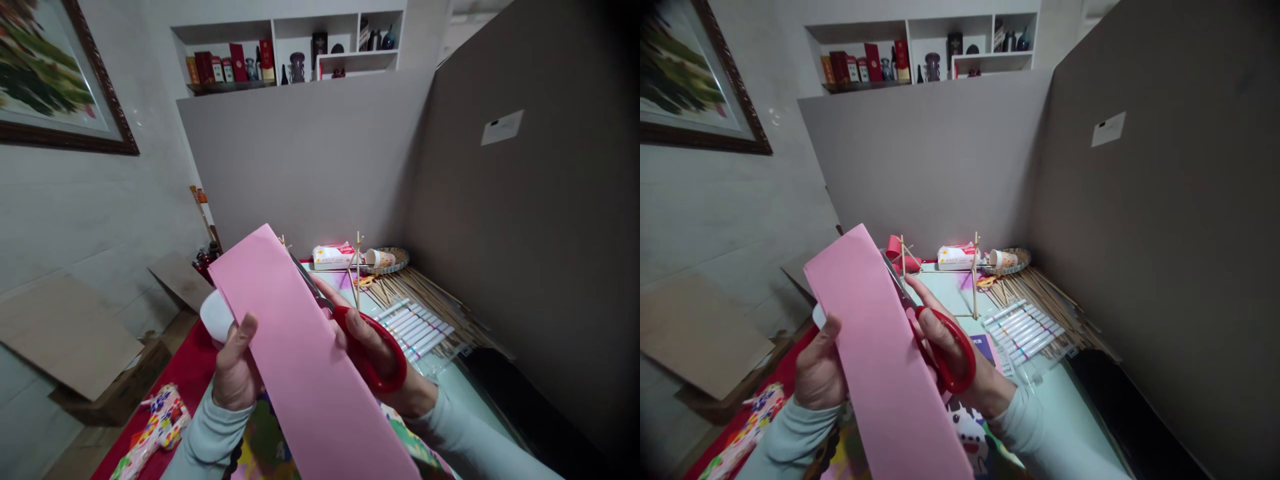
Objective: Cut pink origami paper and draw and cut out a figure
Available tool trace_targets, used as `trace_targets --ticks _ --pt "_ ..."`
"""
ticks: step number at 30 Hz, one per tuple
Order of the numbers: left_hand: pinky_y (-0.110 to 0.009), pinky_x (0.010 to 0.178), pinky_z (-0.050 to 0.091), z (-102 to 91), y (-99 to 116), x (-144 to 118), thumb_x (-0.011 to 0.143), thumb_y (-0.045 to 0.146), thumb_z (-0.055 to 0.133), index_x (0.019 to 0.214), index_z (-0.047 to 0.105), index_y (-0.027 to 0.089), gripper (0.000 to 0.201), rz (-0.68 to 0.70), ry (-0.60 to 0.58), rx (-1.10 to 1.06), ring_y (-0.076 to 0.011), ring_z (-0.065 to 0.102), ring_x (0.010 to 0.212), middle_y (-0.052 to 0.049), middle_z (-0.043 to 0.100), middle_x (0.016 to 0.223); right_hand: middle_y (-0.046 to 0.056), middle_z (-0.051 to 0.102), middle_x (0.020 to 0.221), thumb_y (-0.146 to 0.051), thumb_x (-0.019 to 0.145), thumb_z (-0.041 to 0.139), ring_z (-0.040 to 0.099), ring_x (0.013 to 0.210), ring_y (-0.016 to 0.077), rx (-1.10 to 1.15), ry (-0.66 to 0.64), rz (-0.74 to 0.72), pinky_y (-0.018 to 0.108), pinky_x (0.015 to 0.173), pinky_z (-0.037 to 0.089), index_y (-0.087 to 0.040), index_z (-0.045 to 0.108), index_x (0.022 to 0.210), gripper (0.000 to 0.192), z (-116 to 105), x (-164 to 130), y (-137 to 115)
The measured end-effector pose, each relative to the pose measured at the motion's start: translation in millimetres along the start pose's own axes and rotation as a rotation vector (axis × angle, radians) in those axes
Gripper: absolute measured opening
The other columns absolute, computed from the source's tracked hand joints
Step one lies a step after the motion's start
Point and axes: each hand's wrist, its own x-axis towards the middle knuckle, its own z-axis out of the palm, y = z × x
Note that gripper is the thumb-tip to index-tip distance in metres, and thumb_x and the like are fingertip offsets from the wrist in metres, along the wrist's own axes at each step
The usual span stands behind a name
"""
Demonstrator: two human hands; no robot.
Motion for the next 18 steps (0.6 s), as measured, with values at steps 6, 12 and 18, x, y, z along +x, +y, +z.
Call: trace_targets --ticks 6,12,18 --pt "-0.032 0.091 0.056 12.9 3 2 0.056 0.037 0.094 0.108 0.071 0.016 0.060 0.144 0.156 0.092 -0.0217 0.072 0.090 -0.003 0.077 0.094 -0.004 0.054 0.073 -0.056 0.093 0.059 0.038 0.045 0.0069 0.054 -0.045 0.072 0.020 0.042 0.029 -0.037 0.012 0.159 0.083 -3 -3 7" --pt "-0.027 0.083 0.056 10.0 -12 -5 0.067 0.042 0.088 0.102 0.073 0.017 0.045 0.147 0.151 0.166 -0.0189 0.070 0.090 -0.002 0.076 0.095 -0.002 0.055 0.068 -0.052 0.095 0.059 0.055 0.065 0.0162 -0.075 0.064 -0.046 0.029 0.065 0.050 -0.032 0.032 0.156 0.070 3 -2 6" --pt "-0.023 0.077 0.056 12.2 -13 -7 0.066 0.044 0.089 0.100 0.074 0.018 0.046 0.157 0.157 0.184 -0.0162 0.069 0.087 -0.001 0.076 0.094 0.003 0.070 0.103 -0.050 0.097 0.056 0.069 0.098 0.0254 0.029 0.107 -0.031 0.045 0.094 0.049 -0.036 0.028 0.155 0.065 5 -1 10"
